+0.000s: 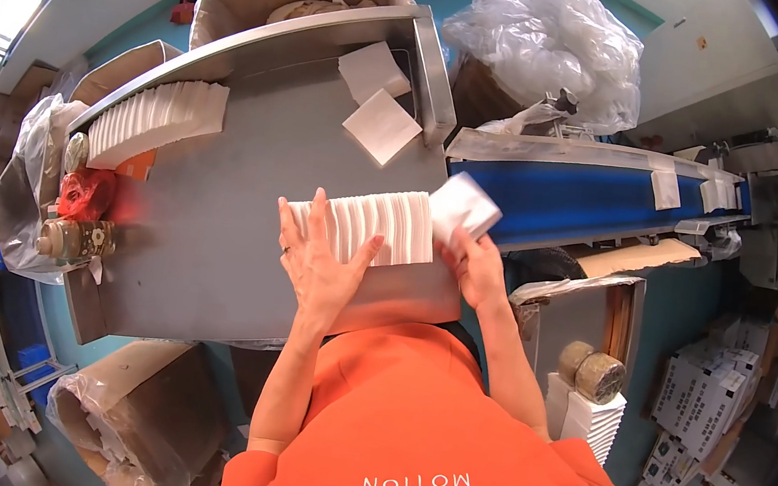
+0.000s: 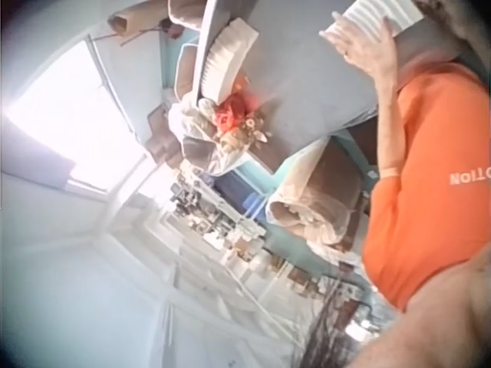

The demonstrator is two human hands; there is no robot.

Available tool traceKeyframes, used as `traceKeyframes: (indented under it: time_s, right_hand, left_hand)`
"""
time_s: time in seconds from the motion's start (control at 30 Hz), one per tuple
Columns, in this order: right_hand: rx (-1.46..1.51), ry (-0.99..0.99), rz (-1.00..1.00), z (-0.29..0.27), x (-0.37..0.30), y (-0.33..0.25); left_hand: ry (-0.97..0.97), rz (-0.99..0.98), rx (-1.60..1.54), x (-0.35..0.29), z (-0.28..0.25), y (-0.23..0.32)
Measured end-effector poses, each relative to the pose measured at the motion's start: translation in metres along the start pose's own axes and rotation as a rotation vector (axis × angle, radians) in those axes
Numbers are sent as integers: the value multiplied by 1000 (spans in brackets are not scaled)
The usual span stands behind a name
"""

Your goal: The person is manually sorting and placing stacks of white paper filters onto a conveyor belt for packaging.

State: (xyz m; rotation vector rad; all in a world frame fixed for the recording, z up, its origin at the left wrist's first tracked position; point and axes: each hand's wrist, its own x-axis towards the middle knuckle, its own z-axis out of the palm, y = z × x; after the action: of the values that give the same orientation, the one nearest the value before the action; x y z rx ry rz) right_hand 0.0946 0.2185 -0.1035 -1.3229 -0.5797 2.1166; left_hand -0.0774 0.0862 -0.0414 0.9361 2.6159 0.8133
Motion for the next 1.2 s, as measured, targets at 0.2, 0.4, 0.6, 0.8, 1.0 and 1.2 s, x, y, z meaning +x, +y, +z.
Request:
traceKeyframes:
  time_s: [0.2,0.4,0.6,0.8,1.0,1.2]
  right_hand:
    - [-755,-152,-359,33,-8,6]
    - [-145,-249,222,1,-9,1]
    - [-379,-245,159,-5,-12,-7]
    - [-164,-36,80,-10,-2,-2]
    - [-661,-104,-300,35,-10,1]
    - [-74,-225,57,13,-4,-1]
  left_hand:
    - [-40,103,-29,-3,8,10]
    - [34,96,-13,0,11,1]
    - [37,154,-43,-1,11,2]
    - [-8,85,-8,0,8,5]
    - [-36,166,-73,-4,15,12]
    - [-32,106,1,-4,12,14]
